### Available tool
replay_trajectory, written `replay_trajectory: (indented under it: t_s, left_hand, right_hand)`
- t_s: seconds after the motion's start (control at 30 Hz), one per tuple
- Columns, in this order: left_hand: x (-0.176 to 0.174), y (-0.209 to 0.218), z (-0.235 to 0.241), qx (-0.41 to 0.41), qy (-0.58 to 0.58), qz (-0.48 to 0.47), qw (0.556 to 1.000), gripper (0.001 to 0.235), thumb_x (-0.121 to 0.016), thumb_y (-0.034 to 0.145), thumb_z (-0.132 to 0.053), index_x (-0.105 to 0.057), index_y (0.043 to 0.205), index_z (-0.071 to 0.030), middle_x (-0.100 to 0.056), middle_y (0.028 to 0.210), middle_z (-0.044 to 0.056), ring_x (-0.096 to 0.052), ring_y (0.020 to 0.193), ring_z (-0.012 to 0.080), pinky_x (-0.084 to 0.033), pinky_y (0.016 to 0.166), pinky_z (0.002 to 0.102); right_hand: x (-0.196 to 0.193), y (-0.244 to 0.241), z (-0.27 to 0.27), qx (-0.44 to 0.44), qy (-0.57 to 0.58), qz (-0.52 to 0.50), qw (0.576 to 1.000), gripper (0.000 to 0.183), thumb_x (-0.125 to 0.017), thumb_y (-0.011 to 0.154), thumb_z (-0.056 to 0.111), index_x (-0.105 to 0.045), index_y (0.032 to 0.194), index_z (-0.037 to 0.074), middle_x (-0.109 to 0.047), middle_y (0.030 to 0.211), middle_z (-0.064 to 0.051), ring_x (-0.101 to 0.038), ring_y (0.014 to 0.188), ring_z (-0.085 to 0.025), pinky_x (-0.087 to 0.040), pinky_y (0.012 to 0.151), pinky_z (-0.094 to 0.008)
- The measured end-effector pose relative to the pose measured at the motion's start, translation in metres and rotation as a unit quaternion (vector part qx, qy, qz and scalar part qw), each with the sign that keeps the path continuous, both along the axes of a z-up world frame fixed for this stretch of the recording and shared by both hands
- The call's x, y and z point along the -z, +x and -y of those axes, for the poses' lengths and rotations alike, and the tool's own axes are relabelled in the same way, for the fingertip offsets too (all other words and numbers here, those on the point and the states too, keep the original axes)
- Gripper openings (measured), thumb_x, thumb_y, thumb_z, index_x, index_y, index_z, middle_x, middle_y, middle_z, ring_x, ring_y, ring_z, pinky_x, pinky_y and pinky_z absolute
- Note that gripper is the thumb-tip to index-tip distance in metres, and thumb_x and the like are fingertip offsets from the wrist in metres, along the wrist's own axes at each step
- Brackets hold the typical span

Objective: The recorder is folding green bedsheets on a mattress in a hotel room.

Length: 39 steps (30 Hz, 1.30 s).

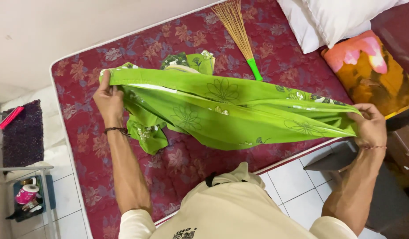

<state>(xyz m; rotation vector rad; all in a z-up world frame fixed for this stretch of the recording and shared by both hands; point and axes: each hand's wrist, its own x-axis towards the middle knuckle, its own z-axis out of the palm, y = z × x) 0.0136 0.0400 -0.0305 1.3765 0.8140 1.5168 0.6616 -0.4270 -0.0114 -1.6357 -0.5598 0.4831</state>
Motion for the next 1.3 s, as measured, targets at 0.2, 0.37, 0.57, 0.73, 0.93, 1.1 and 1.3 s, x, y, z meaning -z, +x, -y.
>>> replay_trajectory:
  t_s: [0.2,0.37,0.57,0.73,0.93,1.1,1.3]
  left_hand:
    - [-0.060,0.040,0.038,-0.245,0.008,-0.224,0.943,0.041,-0.074,0.084,0.010,-0.077,0.121,-0.009,-0.079,0.111,0.012,-0.077,0.095,0.0135,-0.061,0.086,0.027]
    - [-0.071,0.053,0.041,-0.265,0.007,-0.271,0.925,0.031,-0.079,0.085,0.004,-0.081,0.112,-0.010,-0.080,0.102,0.013,-0.073,0.078,0.0153,-0.058,0.071,0.032]
    - [-0.079,0.060,0.040,-0.289,0.126,-0.321,0.893,0.024,-0.078,0.087,0.000,-0.082,0.109,-0.009,-0.078,0.098,0.017,-0.076,0.081,0.0269,-0.059,0.072,0.041]
    - [-0.090,0.069,0.036,-0.309,0.064,-0.354,0.880,0.019,-0.077,0.089,-0.006,-0.082,0.105,-0.013,-0.076,0.083,0.016,-0.073,0.069,0.0294,-0.055,0.064,0.043]
    - [-0.099,0.070,0.045,-0.340,0.128,-0.392,0.846,0.020,-0.080,0.089,-0.007,-0.083,0.106,-0.016,-0.075,0.080,0.014,-0.071,0.067,0.0302,-0.052,0.059,0.044]
    - [-0.079,0.063,0.040,-0.375,0.134,-0.473,0.786,0.019,-0.085,0.085,-0.015,-0.085,0.103,-0.019,-0.065,0.074,0.013,-0.061,0.063,0.0293,-0.043,0.052,0.045]
    - [-0.122,0.052,0.072,-0.472,0.329,-0.476,0.665,0.021,-0.086,0.067,-0.022,-0.077,0.085,-0.026,-0.054,0.078,0.013,-0.059,0.072,0.0302,-0.053,0.062,0.043]
  right_hand:
    - [0.013,0.047,0.040,0.111,0.033,0.081,0.990,0.024,-0.060,0.092,-0.015,-0.073,0.101,0.003,-0.070,0.095,-0.002,-0.063,0.087,-0.011,-0.050,0.077,-0.021]
    - [0.012,0.029,0.037,0.176,-0.026,0.353,0.919,0.014,-0.062,0.091,-0.014,-0.067,0.098,-0.003,-0.069,0.095,-0.004,-0.063,0.085,-0.013,-0.050,0.079,-0.023]
    - [0.049,0.053,0.042,0.205,-0.075,0.397,0.892,0.012,-0.061,0.094,-0.010,-0.063,0.100,0.001,-0.068,0.096,-0.008,-0.063,0.087,-0.019,-0.050,0.084,-0.033]
    - [0.022,0.053,0.057,0.050,0.193,-0.177,0.964,0.011,-0.052,0.100,-0.004,-0.059,0.102,0.004,-0.062,0.098,-0.006,-0.065,0.086,-0.019,-0.057,0.085,-0.034]
    - [-0.014,0.007,0.059,0.045,0.185,-0.172,0.967,0.023,-0.054,0.091,-0.001,-0.063,0.108,0.011,-0.069,0.100,-0.009,-0.071,0.087,-0.022,-0.060,0.075,-0.038]
    - [-0.019,-0.029,0.054,0.293,-0.201,0.421,0.834,0.016,-0.061,0.088,-0.010,-0.070,0.101,-0.004,-0.073,0.096,-0.019,-0.073,0.085,-0.029,-0.060,0.077,-0.043]
    - [-0.044,-0.062,0.067,0.056,0.007,-0.125,0.991,0.031,-0.044,0.098,-0.010,-0.071,0.110,0.000,-0.074,0.106,-0.011,-0.073,0.096,-0.020,-0.061,0.085,-0.033]
